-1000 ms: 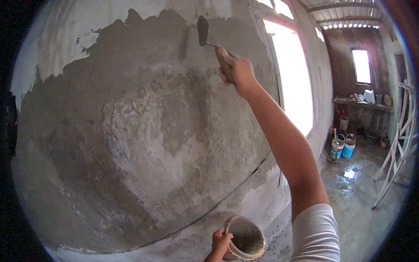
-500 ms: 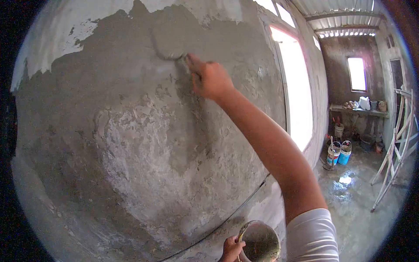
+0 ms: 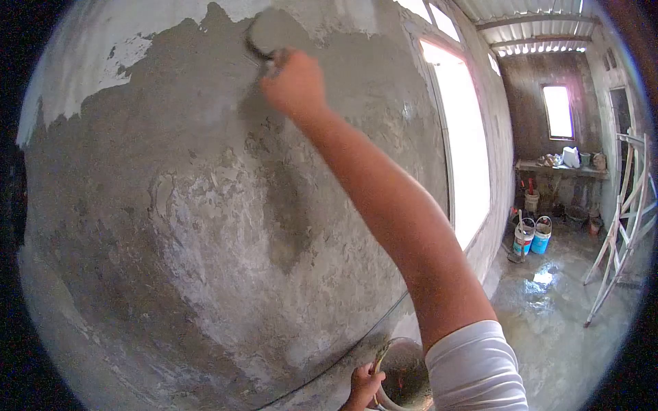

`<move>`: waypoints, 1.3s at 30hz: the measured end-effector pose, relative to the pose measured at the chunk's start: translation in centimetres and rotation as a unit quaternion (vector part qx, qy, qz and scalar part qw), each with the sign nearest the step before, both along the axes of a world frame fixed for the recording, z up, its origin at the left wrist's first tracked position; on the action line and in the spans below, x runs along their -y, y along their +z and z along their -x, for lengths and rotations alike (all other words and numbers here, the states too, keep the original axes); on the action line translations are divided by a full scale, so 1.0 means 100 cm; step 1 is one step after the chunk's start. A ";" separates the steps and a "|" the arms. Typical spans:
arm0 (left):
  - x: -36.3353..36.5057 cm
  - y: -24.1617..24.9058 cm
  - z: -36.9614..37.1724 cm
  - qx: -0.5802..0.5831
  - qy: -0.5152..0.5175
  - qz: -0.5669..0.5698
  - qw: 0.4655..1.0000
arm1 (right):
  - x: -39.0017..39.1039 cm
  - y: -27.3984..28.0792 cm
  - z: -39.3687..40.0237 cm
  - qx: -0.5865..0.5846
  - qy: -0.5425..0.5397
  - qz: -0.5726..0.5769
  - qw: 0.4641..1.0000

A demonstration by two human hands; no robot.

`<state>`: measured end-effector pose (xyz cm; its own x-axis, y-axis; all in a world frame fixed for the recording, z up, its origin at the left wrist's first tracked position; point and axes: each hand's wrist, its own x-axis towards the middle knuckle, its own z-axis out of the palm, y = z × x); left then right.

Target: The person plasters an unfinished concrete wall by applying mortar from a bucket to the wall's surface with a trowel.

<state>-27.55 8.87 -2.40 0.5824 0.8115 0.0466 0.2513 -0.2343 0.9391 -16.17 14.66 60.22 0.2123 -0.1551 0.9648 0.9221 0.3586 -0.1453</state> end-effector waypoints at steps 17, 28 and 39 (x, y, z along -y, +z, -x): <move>-0.002 -0.012 0.031 0.015 0.040 -0.034 0.999 | -0.001 0.019 0.021 0.038 -0.082 0.110 0.990; 0.011 -0.001 0.028 -0.085 0.051 0.012 0.995 | 0.044 -0.116 -0.027 0.066 0.022 0.094 0.993; 0.031 0.020 0.045 -0.043 0.107 0.011 0.993 | -0.002 -0.002 0.062 0.001 0.068 0.053 0.996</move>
<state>-32.10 5.74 -0.37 0.3977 0.9174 -0.0152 0.3725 -0.1464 0.9164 -22.38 14.87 60.03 0.2216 -0.0219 0.9749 0.8669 0.4621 -0.1867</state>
